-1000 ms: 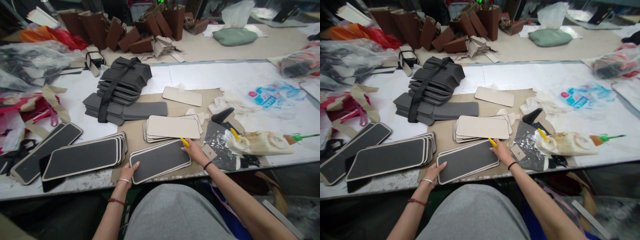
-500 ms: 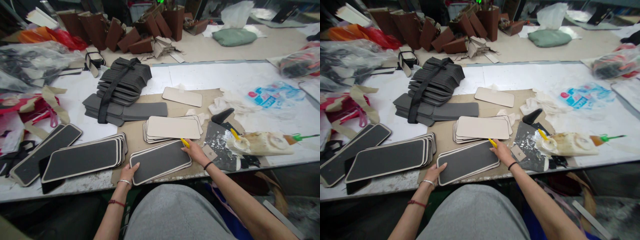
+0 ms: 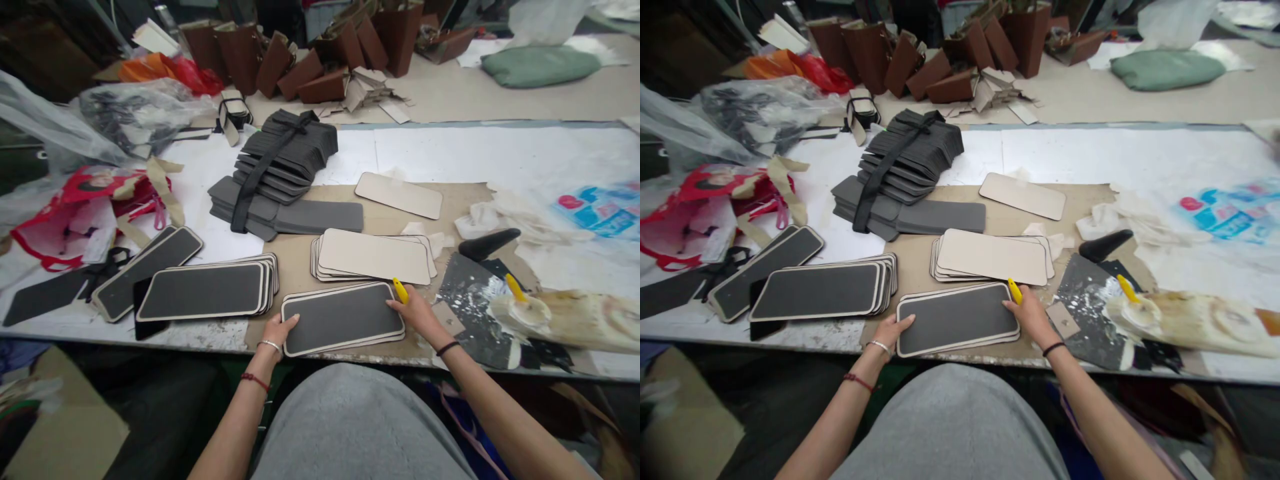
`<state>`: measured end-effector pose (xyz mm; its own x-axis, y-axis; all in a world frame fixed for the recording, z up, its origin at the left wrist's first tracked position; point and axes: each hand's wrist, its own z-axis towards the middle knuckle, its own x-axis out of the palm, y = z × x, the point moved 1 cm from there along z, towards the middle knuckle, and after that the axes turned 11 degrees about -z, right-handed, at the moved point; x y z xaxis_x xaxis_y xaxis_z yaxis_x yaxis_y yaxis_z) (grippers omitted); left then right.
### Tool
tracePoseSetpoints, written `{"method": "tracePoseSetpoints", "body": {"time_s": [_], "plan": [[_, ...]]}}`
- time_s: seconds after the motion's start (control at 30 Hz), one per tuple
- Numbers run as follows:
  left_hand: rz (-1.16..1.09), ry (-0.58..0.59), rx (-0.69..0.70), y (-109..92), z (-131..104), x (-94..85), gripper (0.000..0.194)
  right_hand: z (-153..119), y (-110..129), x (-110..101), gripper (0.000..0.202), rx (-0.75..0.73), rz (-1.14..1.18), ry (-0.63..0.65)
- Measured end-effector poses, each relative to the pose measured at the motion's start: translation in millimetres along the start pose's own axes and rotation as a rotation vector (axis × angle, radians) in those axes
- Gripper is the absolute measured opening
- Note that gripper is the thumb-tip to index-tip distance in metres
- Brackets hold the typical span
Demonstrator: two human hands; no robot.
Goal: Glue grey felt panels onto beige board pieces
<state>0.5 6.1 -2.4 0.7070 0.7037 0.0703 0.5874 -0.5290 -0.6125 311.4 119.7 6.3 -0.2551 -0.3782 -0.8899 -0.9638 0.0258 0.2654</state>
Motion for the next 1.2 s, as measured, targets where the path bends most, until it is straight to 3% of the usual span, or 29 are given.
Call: {"method": "tracePoseSetpoints", "body": {"time_s": [0.17,0.27,0.43,0.7,1.0,1.2], "plan": [[-0.022,0.015,-0.016,-2,-1,0.7,0.025,4,0,2,0.034,0.041,-0.035,0.041],[-0.031,0.029,-0.034,-3,-3,1.1,0.026,8,-1,1,0.032,0.037,0.106,0.054],[-0.038,0.035,-0.042,-4,-3,1.0,0.027,7,-1,-1,0.029,0.038,0.401,0.199],[-0.025,0.028,-0.021,-5,-6,2.4,0.025,3,1,-8,0.03,-0.014,0.503,0.227],[-0.046,-0.021,0.106,-5,-39,1.9,0.021,-16,1,-19,0.032,-0.029,0.338,0.195],[0.02,0.004,0.328,-21,-73,-9.9,0.02,-28,5,-35,0.037,0.009,0.21,0.166]]}}
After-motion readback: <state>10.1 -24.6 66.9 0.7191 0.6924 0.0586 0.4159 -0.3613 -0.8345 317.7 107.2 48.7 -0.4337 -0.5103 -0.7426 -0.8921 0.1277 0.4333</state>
